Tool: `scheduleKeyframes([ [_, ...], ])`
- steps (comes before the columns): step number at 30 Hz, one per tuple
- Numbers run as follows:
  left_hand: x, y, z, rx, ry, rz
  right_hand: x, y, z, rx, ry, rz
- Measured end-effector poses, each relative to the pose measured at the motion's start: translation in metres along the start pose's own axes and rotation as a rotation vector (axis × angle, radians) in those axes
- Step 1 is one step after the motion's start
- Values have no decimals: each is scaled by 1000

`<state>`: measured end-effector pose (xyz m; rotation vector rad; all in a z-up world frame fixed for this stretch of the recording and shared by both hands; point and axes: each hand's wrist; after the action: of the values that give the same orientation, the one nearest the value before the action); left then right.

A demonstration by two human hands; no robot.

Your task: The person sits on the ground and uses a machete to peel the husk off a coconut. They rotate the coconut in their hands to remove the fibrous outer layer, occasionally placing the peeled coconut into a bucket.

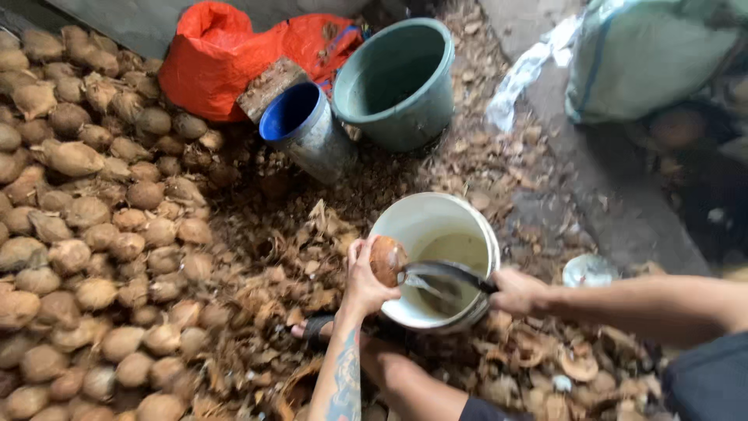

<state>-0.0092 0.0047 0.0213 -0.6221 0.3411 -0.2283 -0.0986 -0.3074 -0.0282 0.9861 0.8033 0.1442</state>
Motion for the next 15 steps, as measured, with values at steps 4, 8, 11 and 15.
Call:
scheduleKeyframes([
  [4,-1,-6,0,2,-9,39,24,-23,3,-41,-23,-2],
  [8,-5,-2,-5,26,-89,-65,28,-21,4,-147,-27,-103],
  [11,-8,-7,-4,58,-92,-167,24,-29,6,-338,-21,-152],
  [15,-6,-6,-11,148,-199,-209,54,-86,40,-541,46,-229],
])
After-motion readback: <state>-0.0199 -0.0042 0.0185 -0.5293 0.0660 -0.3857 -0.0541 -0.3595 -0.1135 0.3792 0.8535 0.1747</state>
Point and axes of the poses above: each hand's wrist, its own x-axis towards the middle knuckle, its own z-axis out of the back of the hand, y = z × x, and after that the axes turned 11 degrees about y, right-handed
